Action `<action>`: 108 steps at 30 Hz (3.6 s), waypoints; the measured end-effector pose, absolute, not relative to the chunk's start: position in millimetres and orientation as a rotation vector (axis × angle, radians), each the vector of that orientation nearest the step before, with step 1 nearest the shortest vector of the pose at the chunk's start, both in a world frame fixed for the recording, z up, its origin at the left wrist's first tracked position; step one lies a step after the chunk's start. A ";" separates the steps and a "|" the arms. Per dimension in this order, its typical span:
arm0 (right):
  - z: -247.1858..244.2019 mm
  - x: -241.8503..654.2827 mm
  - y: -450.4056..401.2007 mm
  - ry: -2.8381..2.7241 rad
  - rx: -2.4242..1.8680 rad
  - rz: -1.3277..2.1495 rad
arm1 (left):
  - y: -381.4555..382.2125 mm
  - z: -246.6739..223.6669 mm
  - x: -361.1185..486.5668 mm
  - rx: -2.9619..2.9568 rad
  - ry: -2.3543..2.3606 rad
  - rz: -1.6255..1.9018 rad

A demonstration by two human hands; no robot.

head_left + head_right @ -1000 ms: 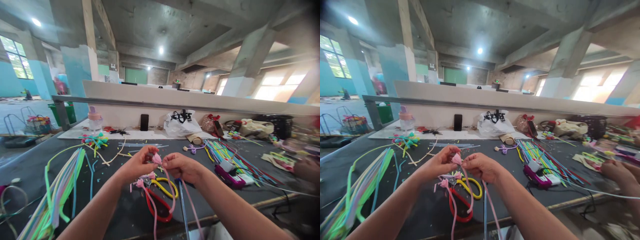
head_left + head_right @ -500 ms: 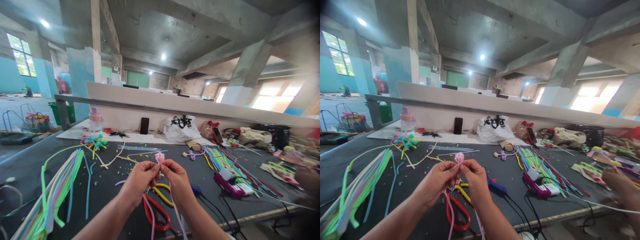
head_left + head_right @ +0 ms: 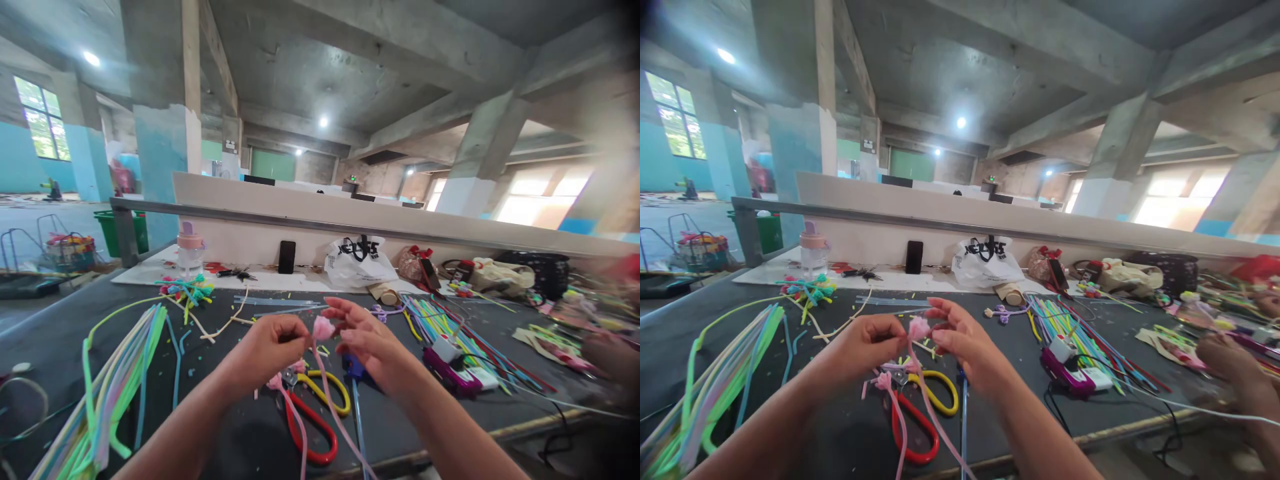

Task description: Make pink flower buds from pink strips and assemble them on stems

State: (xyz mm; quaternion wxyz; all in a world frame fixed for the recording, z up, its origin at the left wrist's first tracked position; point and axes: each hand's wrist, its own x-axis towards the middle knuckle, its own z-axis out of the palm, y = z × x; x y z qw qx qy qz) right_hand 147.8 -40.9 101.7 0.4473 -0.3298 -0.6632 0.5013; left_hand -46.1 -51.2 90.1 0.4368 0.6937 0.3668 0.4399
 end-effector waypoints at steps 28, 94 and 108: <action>161.7 145.0 -58.5 -1.891 -1.351 1.020 | -61.5 107.0 -26.7 2.558 0.917 1.580; 74.3 127.4 3.6 -1.466 -1.083 1.106 | -3.5 61.1 -4.2 1.519 0.998 1.446; 37.2 156.9 14.3 -1.402 -0.846 2.045 | -7.9 46.4 -53.2 2.652 0.767 1.101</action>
